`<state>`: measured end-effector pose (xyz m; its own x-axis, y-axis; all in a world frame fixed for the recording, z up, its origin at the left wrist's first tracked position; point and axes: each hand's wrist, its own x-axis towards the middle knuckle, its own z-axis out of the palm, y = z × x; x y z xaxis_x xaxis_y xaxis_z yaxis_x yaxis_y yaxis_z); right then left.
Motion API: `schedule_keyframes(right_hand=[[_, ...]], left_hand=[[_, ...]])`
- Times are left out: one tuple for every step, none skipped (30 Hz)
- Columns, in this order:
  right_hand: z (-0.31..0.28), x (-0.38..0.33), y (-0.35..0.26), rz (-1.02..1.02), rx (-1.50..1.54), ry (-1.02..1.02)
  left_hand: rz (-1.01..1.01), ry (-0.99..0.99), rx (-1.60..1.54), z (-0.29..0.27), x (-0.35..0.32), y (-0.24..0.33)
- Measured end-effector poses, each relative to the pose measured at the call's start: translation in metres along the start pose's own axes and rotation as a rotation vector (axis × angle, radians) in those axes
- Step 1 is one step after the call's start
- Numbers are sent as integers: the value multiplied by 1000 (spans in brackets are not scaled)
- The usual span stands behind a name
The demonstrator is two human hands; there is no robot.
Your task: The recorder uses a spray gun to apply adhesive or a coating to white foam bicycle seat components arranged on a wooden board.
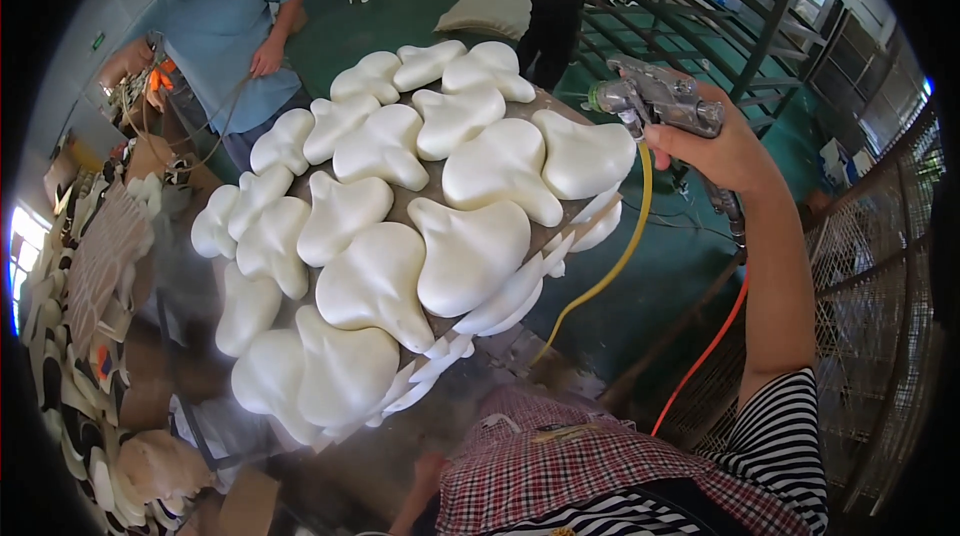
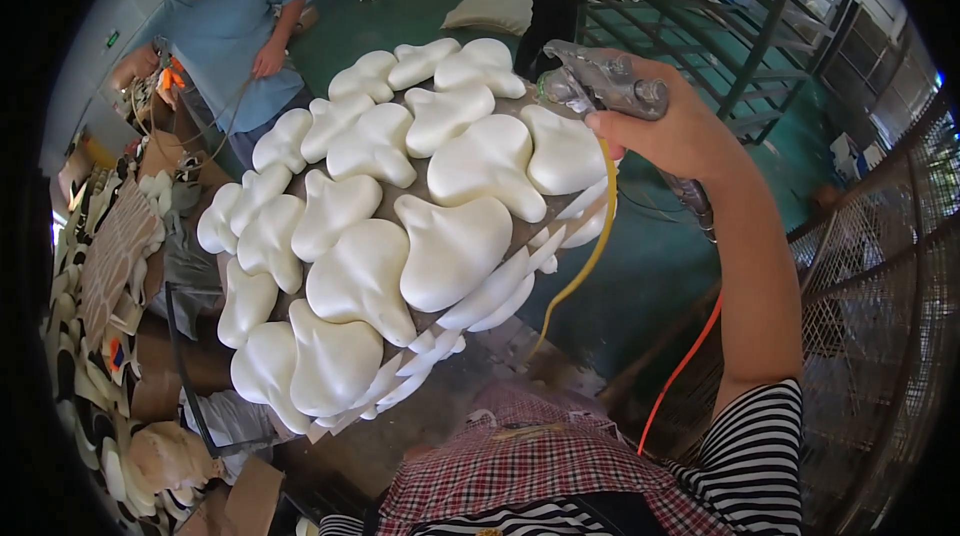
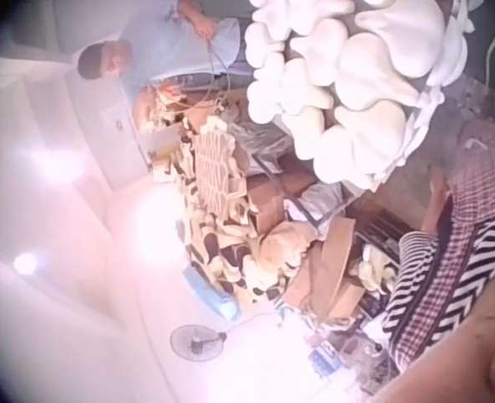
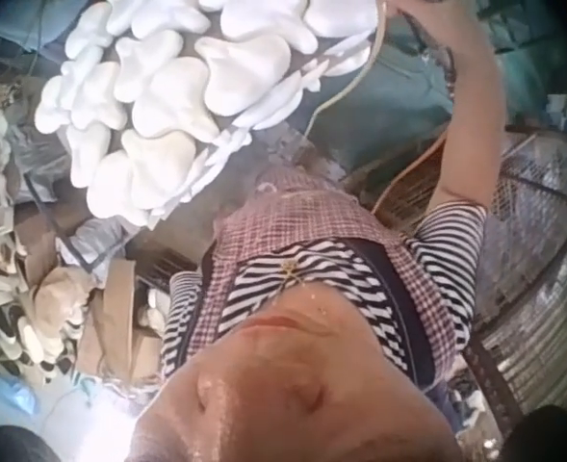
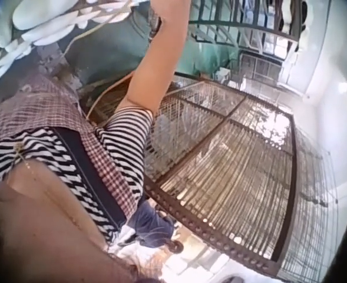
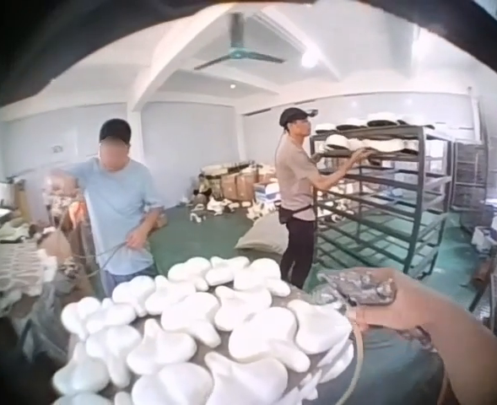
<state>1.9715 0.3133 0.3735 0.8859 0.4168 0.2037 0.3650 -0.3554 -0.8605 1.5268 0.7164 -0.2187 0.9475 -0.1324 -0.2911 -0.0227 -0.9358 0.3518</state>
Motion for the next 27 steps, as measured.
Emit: schedule_keyframes(right_hand=[[2, 4, -1, -8, 6, -2], [5, 5, -3, -7, 3, -39], [6, 10, -7, -14, 5, -86], [5, 14, -9, -16, 6, -89], [-1, 18, -9, -8, -29, -99], [-3, 21, -9, 0, -61, -109], [-3, 23, -11, -2, -53, -107], [-4, 25, -14, 14, -85, -88], [-5, 29, -16, 18, -114, -78], [-7, 29, -15, 4, -90, -99], [-6, 33, -15, 1, -90, -104], [-5, 33, -15, -11, -97, -94], [-3, 36, -17, -31, -94, -86], [0, 41, -19, -25, -96, -82], [1, 49, -24, 4, -158, -70], [3, 54, -26, 29, -216, -64], [2, 53, -26, 28, -213, -65], [3, 52, -24, -7, -147, -101], [2, 52, -22, -39, -86, -138], [0, 53, -21, -40, -87, -141], [2, 53, -17, -64, -57, -157], [-1, 48, -16, -81, -31, -158], [-4, 45, -16, -74, -33, -149], [-5, 45, -15, -48, -93, -126], [-6, 44, -15, -20, -154, -101], [-7, 31, -18, 17, -89, -130], [-6, 17, -15, 22, -92, -128]], left_hand=[[78, 60, -87, -1, 0, -4], [72, 65, -82, 0, 4, -6], [-33, -30, -17, 8, 5, -7], [-124, -137, 42, 14, 5, -5], [-115, -142, 43, 14, 6, -2], [-50, -111, 68, 12, 7, 1], [6, -74, 97, 10, 7, 1], [3, -75, 104, 9, 12, 0], [-155, -224, 56, 12, 19, 0], [-302, -378, -3, 16, 25, 5], [-307, -376, -7, 17, 24, 9], [-271, -311, -41, 15, 25, 15], [-246, -242, -70, 12, 23, 15], [-240, -247, -69, 10, 23, 16], [-219, -211, -74, 9, 25, 16], [-206, -173, -79, 11, 23, 14], [-209, -173, -78, 13, 23, 10], [-229, -205, -79, 14, 25, 6], [-245, -237, -83, 15, 28, 7], [-246, -236, -86, 16, 32, 7], [-296, -346, -71, 13, 35, 13], [-330, -458, -45, 8, 40, 18], [-321, -463, -39, 6, 41, 17], [-274, -409, -25, 8, 40, 15], [-224, -356, -10, 9, 40, 13], [-220, -360, -7, 9, 40, 10], [-237, -338, -50, 11, 41, 10]])
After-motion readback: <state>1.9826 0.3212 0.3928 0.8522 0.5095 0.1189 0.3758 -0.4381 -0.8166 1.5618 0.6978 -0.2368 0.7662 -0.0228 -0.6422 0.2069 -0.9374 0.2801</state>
